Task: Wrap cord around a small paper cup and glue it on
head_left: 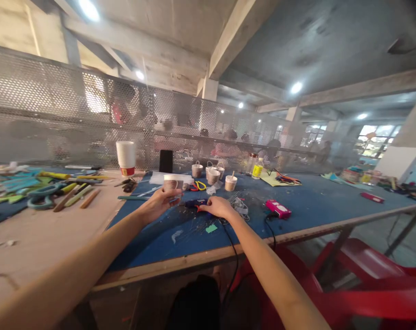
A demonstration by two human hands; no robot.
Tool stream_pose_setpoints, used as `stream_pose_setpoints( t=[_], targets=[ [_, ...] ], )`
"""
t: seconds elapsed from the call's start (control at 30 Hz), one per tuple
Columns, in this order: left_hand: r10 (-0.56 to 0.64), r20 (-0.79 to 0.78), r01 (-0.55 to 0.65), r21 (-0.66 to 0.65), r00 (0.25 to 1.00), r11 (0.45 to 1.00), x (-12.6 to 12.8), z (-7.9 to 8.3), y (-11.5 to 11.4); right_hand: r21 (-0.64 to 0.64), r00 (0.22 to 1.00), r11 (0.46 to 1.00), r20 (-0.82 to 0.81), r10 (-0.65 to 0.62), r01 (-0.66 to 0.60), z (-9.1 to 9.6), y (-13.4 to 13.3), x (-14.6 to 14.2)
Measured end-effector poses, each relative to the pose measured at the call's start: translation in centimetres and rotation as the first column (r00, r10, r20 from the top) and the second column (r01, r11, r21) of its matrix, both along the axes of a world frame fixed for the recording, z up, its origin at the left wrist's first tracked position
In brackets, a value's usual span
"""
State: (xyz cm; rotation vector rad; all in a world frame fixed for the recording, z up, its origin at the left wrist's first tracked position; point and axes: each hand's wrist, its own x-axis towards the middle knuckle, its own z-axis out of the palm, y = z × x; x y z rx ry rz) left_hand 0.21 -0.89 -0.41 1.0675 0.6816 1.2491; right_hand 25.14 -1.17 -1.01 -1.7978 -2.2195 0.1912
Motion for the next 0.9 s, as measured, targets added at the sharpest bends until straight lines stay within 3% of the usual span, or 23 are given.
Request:
stream_pose_setpoints(
  t=[0.13,0.23,0.27,0.33,0.43,0.57,0.67,0.9],
  targets=[
    [-0.012,0.040,0.013,-0.023,0.999,1.000,-0.3,-0.1,0.3,0.068,0.994,0.996,-0.099,-0.044,0.051,0.0,-0.2,0.0],
    [-0.028,0.062,0.030,-0.024,0.998,0.999,-0.5,-0.1,0.3,0.132,0.931,0.984,-0.359,-0.063,0.117,0.4,-0.2,0.4],
    [-0.035,0.065,0.037,-0.021,0.997,0.999,-0.6,0.0,0.3,0.133,0.866,0.985,-0.498,-0.033,0.114,0.5,-0.2,0.4],
    [-0.046,0.067,0.047,-0.017,0.997,0.999,-0.6,0.1,0.1,0.124,0.639,0.991,-0.767,0.061,0.054,0.9,-0.2,0.3],
    [-0.033,0.068,0.034,-0.014,0.997,0.999,-0.5,0.3,-0.2,0.112,0.281,0.988,-0.950,0.139,-0.111,1.5,-0.7,-0.4],
    [-0.038,0.057,0.038,0.003,0.998,0.999,-0.4,0.2,-0.1,0.117,0.063,0.951,-0.988,0.140,-0.287,2.3,-1.5,-1.7],
    [-0.061,0.059,0.060,0.014,0.996,0.998,-0.4,-0.1,0.2,0.200,0.027,0.927,-0.975,0.219,-0.319,2.4,-1.8,-2.5],
    [-0.044,0.038,0.043,0.016,0.998,0.999,-0.1,0.1,0.0,0.251,0.186,0.921,-0.931,0.314,-0.297,2.1,-2.4,-2.8]
  ],
)
